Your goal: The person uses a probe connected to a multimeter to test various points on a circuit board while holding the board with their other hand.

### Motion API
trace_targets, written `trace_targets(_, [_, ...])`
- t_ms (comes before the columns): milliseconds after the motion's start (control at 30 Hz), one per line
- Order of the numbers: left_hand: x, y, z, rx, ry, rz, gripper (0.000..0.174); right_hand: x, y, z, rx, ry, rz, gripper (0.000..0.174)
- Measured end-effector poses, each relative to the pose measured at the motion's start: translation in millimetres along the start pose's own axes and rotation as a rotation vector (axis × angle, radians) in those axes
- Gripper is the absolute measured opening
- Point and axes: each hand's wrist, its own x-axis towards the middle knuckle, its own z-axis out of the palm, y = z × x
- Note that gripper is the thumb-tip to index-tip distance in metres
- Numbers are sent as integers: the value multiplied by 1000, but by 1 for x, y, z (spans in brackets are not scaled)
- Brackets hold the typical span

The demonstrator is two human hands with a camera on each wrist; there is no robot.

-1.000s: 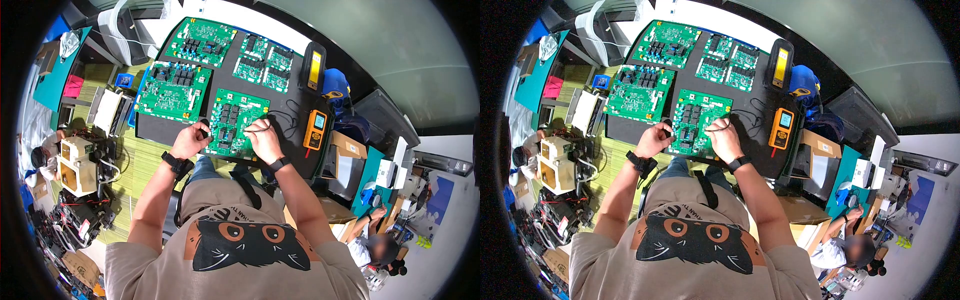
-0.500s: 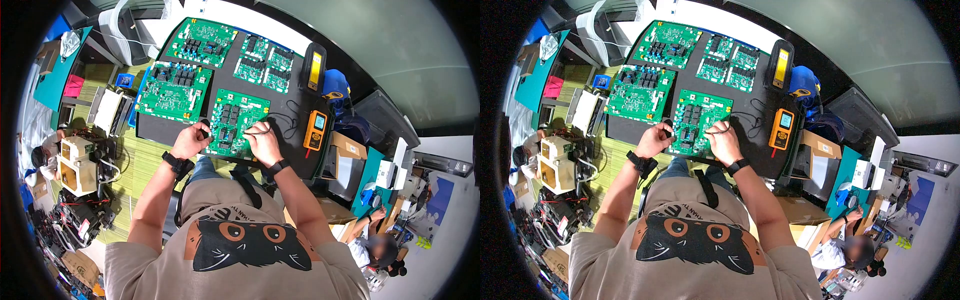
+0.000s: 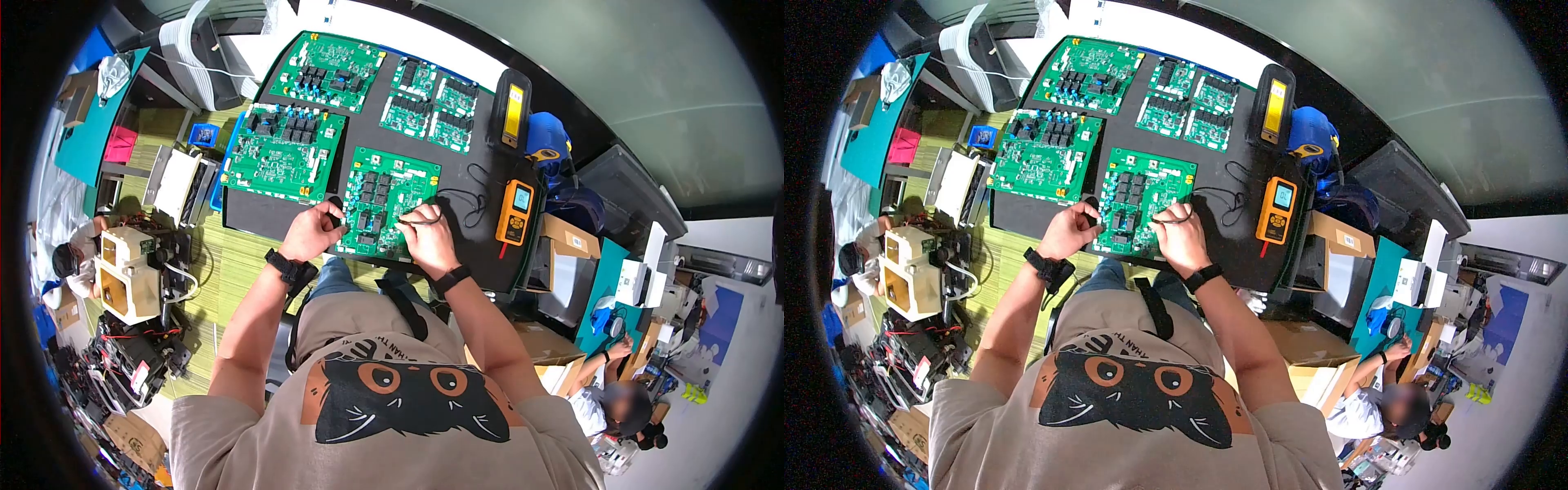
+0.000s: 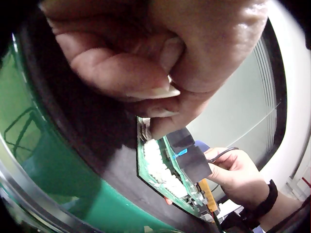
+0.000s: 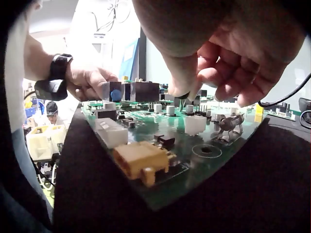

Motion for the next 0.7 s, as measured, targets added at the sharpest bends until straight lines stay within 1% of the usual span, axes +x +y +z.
trace_targets(267, [2,-11,0,-75,-29,44,18,-6,-3,0,-17,29,7,10])
trace_targets(333, [4,-17,0,-156,-74,24,15,-9,-5,0,-6,36,55,9])
trace_targets(433, [2,-20,5,-89,-118,84,10,-12,-11,-1,-5,74,101,9])
trace_targets(533, [1,-11,0,-58,-175,74,9,-17,-14,0,-48,123,117,9])
trace_targets(567, [1,-11,-2,-81,-224,52,11,-20,-15,0,-49,126,121,9])
trace_targets(633, [2,-12,-3,-109,-252,61,12,-24,-15,2,-56,115,181,8])
trace_targets(700, [2,-12,-4,-135,-281,69,12,-27,-13,6,-48,148,185,8])
